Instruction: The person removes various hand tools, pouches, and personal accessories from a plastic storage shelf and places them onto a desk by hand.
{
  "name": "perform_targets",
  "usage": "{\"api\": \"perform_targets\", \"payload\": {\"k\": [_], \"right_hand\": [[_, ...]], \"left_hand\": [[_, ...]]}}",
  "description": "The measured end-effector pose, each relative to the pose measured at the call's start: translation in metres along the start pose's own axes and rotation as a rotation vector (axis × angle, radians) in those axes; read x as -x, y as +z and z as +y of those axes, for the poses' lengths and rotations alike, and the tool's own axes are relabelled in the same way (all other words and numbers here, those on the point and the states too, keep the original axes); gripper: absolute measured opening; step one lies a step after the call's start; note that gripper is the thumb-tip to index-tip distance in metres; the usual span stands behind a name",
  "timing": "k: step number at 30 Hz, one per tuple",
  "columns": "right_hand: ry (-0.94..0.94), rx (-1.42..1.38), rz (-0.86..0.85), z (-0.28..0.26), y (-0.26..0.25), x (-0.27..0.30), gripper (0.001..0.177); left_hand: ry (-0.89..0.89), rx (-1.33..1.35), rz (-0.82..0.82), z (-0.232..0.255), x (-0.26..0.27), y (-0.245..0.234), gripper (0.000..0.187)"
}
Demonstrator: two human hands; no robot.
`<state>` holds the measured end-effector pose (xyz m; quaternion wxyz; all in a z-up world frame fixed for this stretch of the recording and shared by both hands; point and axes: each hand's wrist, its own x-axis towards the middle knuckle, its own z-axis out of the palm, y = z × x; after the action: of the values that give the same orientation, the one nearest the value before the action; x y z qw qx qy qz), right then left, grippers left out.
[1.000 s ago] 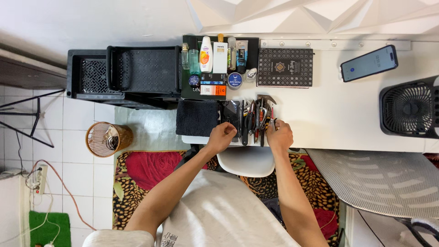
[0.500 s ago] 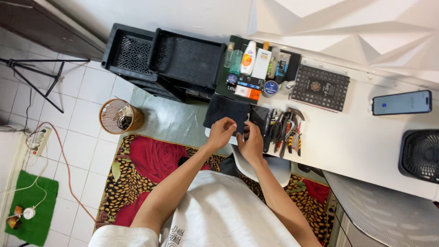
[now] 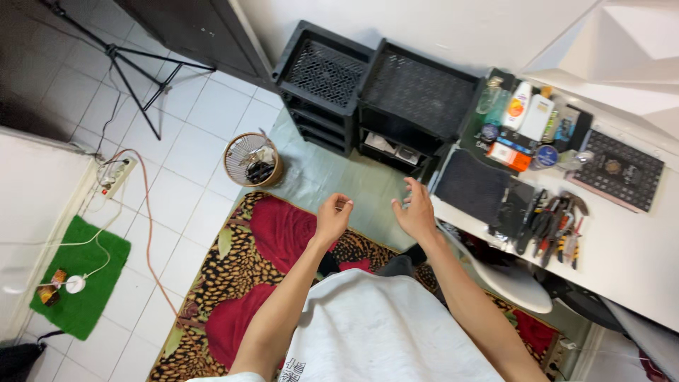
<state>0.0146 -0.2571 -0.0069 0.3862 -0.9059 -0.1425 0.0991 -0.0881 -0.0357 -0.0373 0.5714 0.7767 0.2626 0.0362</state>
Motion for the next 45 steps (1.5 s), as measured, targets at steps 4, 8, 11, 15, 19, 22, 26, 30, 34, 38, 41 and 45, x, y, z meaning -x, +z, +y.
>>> {"api": "perform_targets", "payload": {"k": [4,8,11,15,19,22,26,30,34,38,41,45], "right_hand": [[0.006,0.038,-0.066,-0.035,0.054,-0.001,0.072],[0.099,0.062,-0.141,-0.06,0.102,-0.004,0.076],[0.122,0.061,-0.211,-0.069,0.129,-0.015,0.077],[0.138,0.09,-0.242,-0.071,0.153,-0.041,0.076],[0.18,0.072,-0.268,-0.067,0.177,-0.069,0.075],[0.23,0.054,-0.32,-0.062,0.196,-0.097,0.074],[0.29,0.06,-0.417,-0.058,0.226,-0.12,0.073],[0.372,0.039,-0.383,-0.045,0.259,-0.141,0.07],[0.437,-0.019,-0.292,-0.028,0.301,-0.149,0.064],[0.515,-0.126,-0.219,-0.007,0.352,-0.166,0.063],[0.584,-0.151,-0.187,0.011,0.387,-0.174,0.06],[0.616,-0.2,-0.165,0.054,0.433,-0.195,0.059]], "left_hand": [[-0.147,-0.148,0.088,-0.044,0.009,-0.076,0.031],[-0.167,-0.215,0.128,-0.071,0.004,-0.123,0.035],[-0.186,-0.215,0.14,-0.076,-0.009,-0.14,0.035],[-0.228,-0.214,0.094,-0.067,-0.035,-0.15,0.036],[-0.22,-0.242,0.024,-0.064,-0.064,-0.153,0.036],[-0.207,-0.262,-0.019,-0.068,-0.098,-0.153,0.035],[-0.22,-0.272,-0.118,-0.083,-0.134,-0.154,0.034],[-0.155,-0.323,-0.173,-0.104,-0.177,-0.146,0.031],[-0.101,-0.37,-0.228,-0.137,-0.221,-0.143,0.032],[-0.134,-0.368,-0.241,-0.174,-0.264,-0.126,0.032],[-0.081,-0.346,-0.185,-0.204,-0.281,-0.112,0.032],[-0.097,-0.302,-0.138,-0.24,-0.306,-0.084,0.032]]}}
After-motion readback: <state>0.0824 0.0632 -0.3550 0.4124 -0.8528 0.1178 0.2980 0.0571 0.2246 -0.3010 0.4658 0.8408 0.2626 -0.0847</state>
